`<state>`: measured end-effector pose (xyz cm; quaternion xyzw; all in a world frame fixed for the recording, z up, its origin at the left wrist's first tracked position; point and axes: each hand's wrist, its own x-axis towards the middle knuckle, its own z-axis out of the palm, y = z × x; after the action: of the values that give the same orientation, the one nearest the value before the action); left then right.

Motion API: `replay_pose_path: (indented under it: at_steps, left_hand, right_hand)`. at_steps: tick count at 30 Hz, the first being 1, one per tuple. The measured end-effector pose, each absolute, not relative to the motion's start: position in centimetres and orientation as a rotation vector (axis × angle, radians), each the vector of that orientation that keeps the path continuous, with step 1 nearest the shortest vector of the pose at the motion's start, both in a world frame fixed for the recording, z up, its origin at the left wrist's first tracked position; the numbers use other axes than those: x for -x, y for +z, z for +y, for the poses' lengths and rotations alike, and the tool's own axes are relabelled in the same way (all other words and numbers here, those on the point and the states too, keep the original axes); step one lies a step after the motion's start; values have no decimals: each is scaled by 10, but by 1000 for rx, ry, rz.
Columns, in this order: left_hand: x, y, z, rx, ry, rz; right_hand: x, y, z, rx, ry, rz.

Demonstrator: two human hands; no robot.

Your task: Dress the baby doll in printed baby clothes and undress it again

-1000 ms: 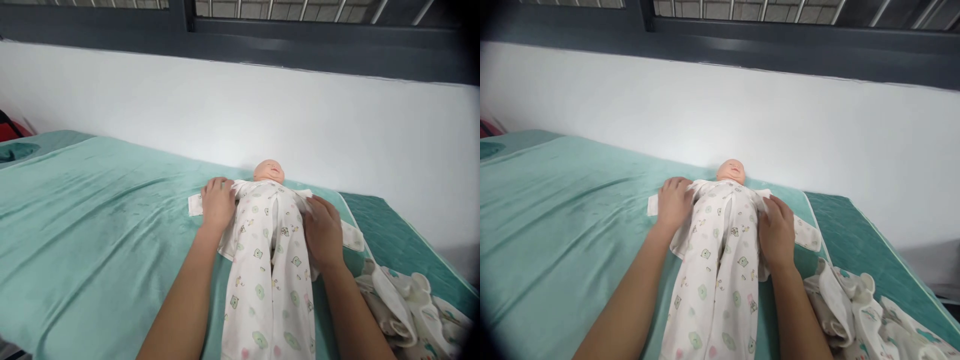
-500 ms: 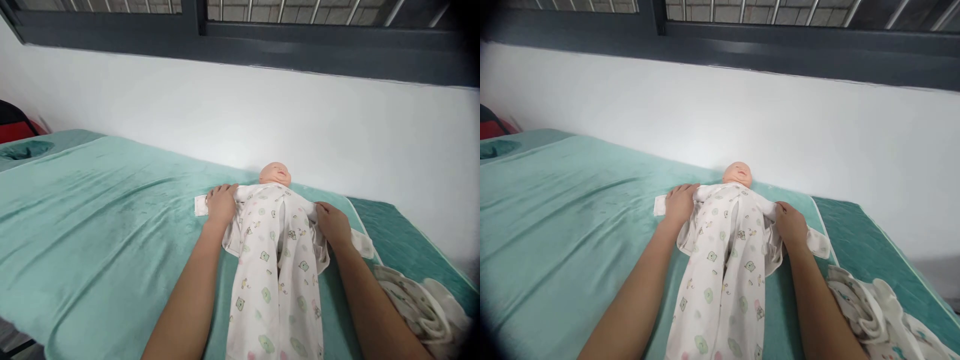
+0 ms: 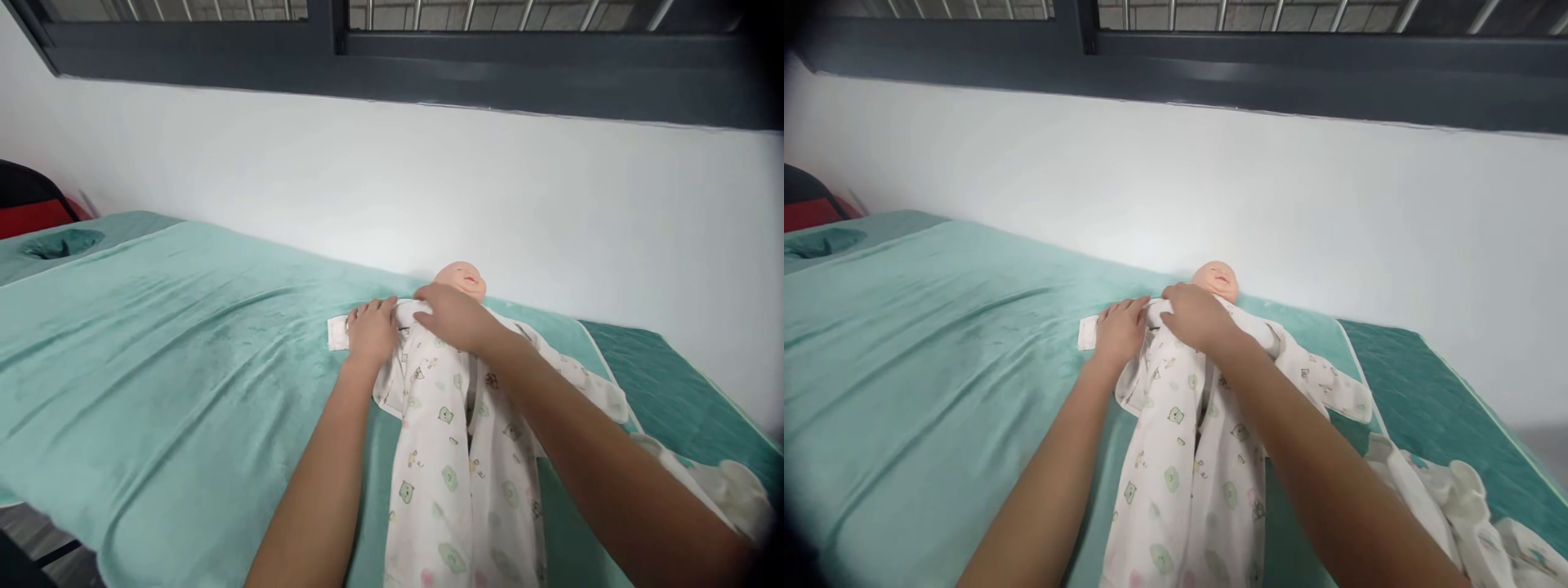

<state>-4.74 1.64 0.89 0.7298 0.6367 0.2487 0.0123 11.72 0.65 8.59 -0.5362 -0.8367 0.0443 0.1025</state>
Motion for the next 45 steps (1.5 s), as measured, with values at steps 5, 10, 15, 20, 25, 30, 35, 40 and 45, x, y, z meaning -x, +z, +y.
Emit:
replay_pose_path:
  at_steps: [5, 10, 15, 20, 25, 30, 35, 40, 45]
  left_hand:
    - [49, 9, 18, -2213, 764, 2034]
    - [49, 4, 19, -2147, 819, 2107]
    - [52, 6, 14, -2141, 884, 2115]
    - [60, 9, 7, -2025, 980, 2065]
    - [64, 5, 6, -1957, 945, 2101]
    - [58, 6, 4, -2028, 895, 2182]
    - [44, 9, 4, -2305, 892, 2119]
    - [40, 4, 15, -2392, 779, 1917]
    - [48, 5, 20, -2326, 804, 2102]
  right_hand:
    - [-70, 78, 46, 1690, 20, -2776]
    - [-64, 67, 52, 1756, -18, -2825]
    - [-83, 79, 43, 1651, -47, -2889]
    - [-111, 103, 31, 1664, -66, -2839]
    - [-139, 120, 22, 1725, -52, -2704]
    - [-139, 120, 17, 1730, -35, -2675]
    - [-112, 100, 25, 1685, -20, -2748]
    - [-95, 90, 34, 1627, -5, -2778]
    - [-140, 91, 10, 1549, 217, -2254]
